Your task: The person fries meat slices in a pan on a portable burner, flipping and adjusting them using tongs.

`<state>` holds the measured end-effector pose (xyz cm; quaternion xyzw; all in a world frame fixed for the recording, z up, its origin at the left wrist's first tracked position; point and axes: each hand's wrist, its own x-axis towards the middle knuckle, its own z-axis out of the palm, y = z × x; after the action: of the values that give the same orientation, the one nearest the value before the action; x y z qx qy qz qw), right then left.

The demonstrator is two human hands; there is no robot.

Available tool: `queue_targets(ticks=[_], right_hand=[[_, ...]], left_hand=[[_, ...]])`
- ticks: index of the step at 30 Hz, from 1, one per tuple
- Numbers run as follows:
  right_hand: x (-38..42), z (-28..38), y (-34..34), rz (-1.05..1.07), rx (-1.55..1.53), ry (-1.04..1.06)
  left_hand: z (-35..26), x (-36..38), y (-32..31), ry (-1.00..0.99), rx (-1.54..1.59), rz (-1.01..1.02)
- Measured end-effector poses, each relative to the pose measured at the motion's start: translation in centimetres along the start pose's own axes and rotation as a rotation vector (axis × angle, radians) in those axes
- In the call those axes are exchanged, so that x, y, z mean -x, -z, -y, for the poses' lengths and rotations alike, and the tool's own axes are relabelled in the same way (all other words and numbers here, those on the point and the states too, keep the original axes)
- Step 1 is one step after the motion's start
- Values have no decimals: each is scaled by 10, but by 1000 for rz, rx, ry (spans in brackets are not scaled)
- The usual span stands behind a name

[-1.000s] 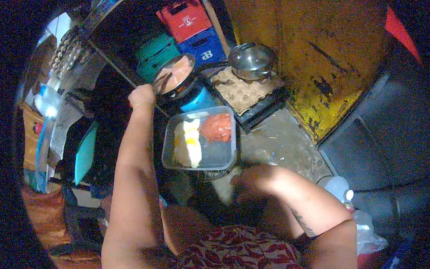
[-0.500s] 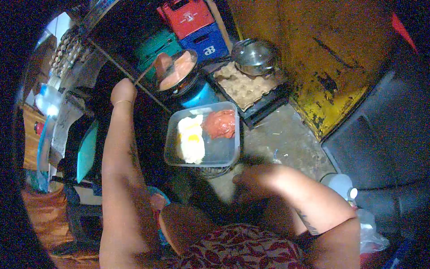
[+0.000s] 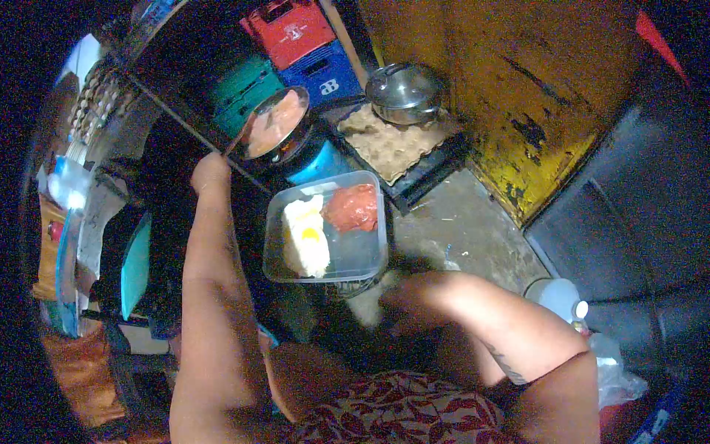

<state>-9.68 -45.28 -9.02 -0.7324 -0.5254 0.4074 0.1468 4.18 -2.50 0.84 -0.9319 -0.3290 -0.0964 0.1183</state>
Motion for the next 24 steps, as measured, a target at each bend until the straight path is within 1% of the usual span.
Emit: queue_targets(ticks=[6, 8, 12, 13, 15, 16, 17, 18, 20, 21, 22, 23, 24], right_hand=[[-3, 4, 4, 45, 22, -19], [-7, -2, 2, 50, 2, 58], [-9, -1, 2, 51, 38, 69], [-9, -2, 1, 28, 30, 76], [-6, -2, 0, 4, 36, 95], [-5, 0, -2, -52, 29, 99], [-3, 0, -5, -109, 20, 102], [-2, -1, -9, -111, 29, 108], [-4, -6, -18, -208, 52, 211], [-5, -2, -18, -211, 60, 215], [-8, 3, -17, -89, -17, 127], [-9, 5, -17, -30, -52, 84], [-10, 7, -18, 27, -84, 38]], left_hand=[[1, 9, -8, 32, 12, -13], [7, 13, -1, 41, 35, -23], [22, 29, 9, 32, 78, -69], [26, 35, 10, 44, 76, -76], [31, 51, 11, 23, 166, -104], [33, 58, 12, 21, 179, -91], [38, 58, 3, -1, 176, -95], [39, 66, 9, -9, 168, -73], [35, 83, 17, -47, 108, -50], [34, 86, 20, -43, 109, -59], [32, 88, 23, -93, 104, -57], [29, 89, 26, -143, 98, -55], [23, 94, 31, -156, 101, -107]])
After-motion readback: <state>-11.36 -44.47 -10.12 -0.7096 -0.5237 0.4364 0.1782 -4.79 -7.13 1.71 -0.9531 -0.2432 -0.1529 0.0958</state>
